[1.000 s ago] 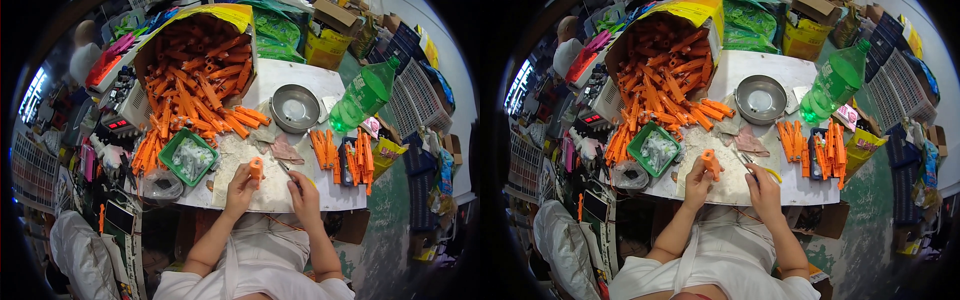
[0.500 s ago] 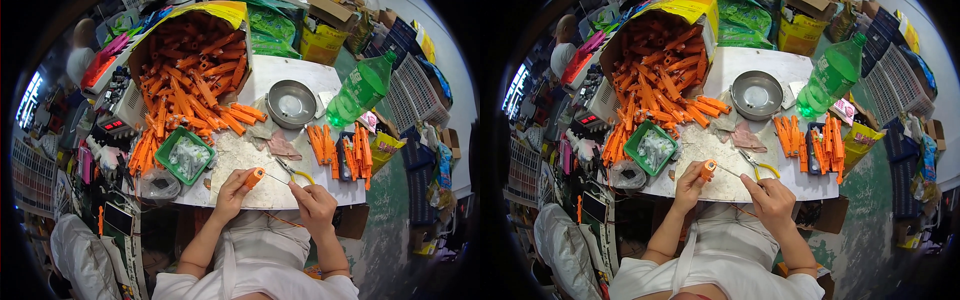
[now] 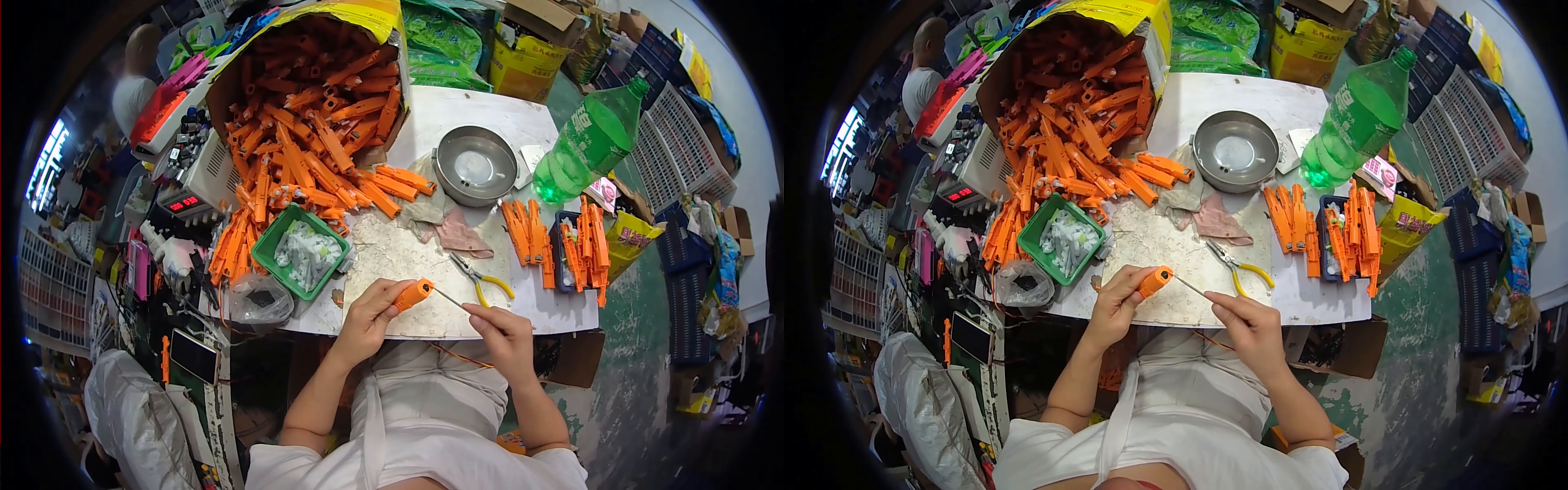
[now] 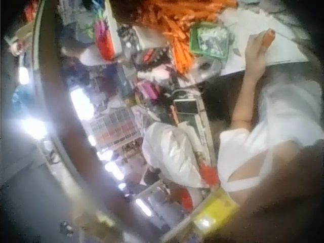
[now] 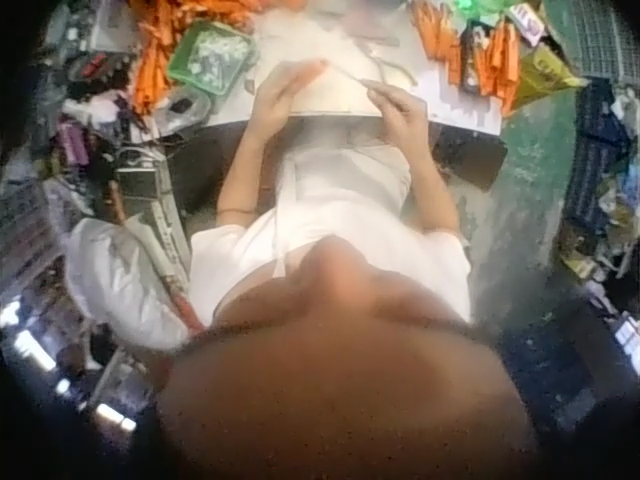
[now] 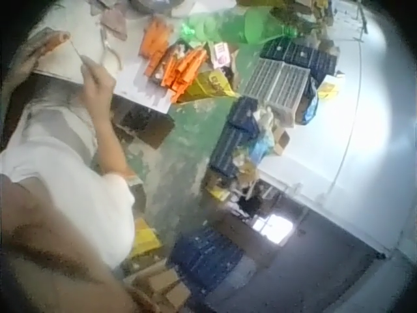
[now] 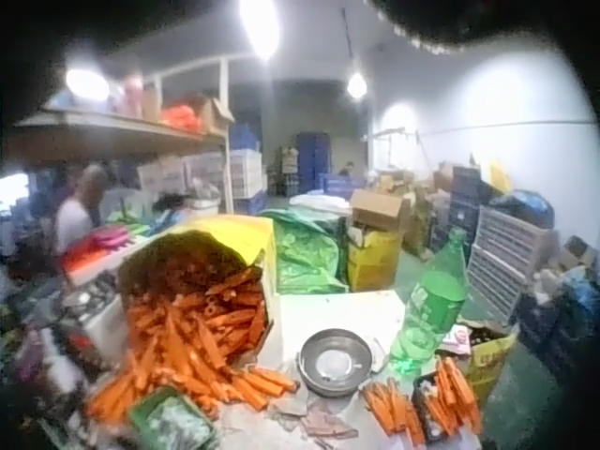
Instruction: The person assembles small orange plastic components for toy guns using a soldering iron and pliers.
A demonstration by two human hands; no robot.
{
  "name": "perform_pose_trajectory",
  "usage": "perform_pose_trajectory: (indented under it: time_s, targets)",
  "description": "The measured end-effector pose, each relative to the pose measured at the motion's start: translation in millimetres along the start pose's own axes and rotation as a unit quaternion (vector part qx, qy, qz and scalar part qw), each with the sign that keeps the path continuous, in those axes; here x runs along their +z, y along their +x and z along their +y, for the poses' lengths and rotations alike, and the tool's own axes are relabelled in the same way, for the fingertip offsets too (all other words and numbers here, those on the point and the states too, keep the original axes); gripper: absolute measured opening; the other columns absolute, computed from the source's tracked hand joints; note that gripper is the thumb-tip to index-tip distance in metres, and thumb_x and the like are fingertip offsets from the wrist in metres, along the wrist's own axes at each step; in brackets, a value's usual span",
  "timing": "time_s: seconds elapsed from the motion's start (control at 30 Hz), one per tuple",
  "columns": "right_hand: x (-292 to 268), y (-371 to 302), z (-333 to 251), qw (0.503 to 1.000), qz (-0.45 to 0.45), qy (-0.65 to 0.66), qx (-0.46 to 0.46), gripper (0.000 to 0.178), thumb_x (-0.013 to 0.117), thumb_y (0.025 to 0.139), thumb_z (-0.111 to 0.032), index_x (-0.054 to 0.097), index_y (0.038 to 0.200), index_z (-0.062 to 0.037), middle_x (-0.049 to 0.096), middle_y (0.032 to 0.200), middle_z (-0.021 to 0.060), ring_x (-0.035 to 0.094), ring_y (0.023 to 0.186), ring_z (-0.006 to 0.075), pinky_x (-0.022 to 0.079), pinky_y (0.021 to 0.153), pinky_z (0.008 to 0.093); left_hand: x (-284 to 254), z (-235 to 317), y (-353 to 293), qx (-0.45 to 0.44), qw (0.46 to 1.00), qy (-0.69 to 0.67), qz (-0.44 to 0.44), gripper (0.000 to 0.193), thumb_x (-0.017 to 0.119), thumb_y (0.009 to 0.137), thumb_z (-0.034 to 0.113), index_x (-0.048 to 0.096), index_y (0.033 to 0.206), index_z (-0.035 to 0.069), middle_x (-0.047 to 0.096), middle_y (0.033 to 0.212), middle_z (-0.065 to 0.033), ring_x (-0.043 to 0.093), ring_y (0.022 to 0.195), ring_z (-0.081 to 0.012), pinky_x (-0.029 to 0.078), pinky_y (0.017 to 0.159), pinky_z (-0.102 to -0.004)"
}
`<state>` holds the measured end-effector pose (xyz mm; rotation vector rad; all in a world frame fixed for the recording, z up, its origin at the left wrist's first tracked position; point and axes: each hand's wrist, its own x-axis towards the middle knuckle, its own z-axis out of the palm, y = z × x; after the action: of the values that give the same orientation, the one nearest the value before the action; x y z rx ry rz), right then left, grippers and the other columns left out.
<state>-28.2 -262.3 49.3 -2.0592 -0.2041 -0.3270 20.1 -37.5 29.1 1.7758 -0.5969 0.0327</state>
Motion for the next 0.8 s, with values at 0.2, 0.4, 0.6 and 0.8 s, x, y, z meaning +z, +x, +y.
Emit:
perform_pose_trajectory:
  time_s: [0.2, 0.4, 0.6, 0.8]
  targets:
    - [1.4, -3.9, -2.3, 0.994, 0.039, -0.069, -0.074, 0.026, 0.067, 0.078, 0.001, 0.069, 0.104, -0.0048, 0.054, 0.063, 0.0069, 0.050, 0.053, 0.0145, 0.038, 0.048, 0.0241, 6.3, -0.9, -4.2, -0.061, 0.995, -0.079, 0.009, 0.035, 0.050, 0.090, 0.004, 0.055, 0.125, 0.002, 0.055, 0.102, -0.0095, 0.053, 0.093, -0.0197, 0.040, 0.085, -0.0258]
    - [-0.2, -6.6, -4.4, 0.986, 0.046, -0.116, -0.109, 0.026, 0.069, 0.076, 0.002, 0.070, 0.102, -0.0056, 0.056, 0.065, 0.0074, 0.053, 0.053, 0.0156, 0.040, 0.047, 0.0250, 7.3, -4.1, -3.8, -0.069, 0.992, -0.106, 0.005, 0.034, 0.051, 0.092, 0.011, 0.054, 0.125, 0.001, 0.055, 0.102, -0.0086, 0.053, 0.092, -0.0182, 0.040, 0.084, -0.0250]
    - [-0.5, -6.4, -2.8, 0.981, 0.045, -0.137, -0.133, 0.027, 0.070, 0.075, 0.002, 0.070, 0.101, -0.0059, 0.057, 0.066, 0.0069, 0.054, 0.053, 0.0152, 0.041, 0.047, 0.0254, 6.4, -4.9, -3.9, -0.068, 0.993, -0.099, -0.001, 0.035, 0.052, 0.092, 0.010, 0.054, 0.126, 0.002, 0.055, 0.102, -0.0085, 0.052, 0.092, -0.0179, 0.040, 0.084, -0.0250]
    - [-1.5, -7.4, -5.0, 0.978, 0.037, -0.157, -0.132, 0.028, 0.070, 0.074, 0.002, 0.070, 0.101, -0.0067, 0.057, 0.065, 0.0062, 0.054, 0.053, 0.0153, 0.041, 0.046, 0.0259, 4.1, -1.7, -1.9, -0.062, 0.996, -0.067, -0.001, 0.037, 0.052, 0.089, 0.004, 0.054, 0.126, 0.004, 0.055, 0.101, -0.0091, 0.053, 0.091, -0.0186, 0.040, 0.083, -0.0248]
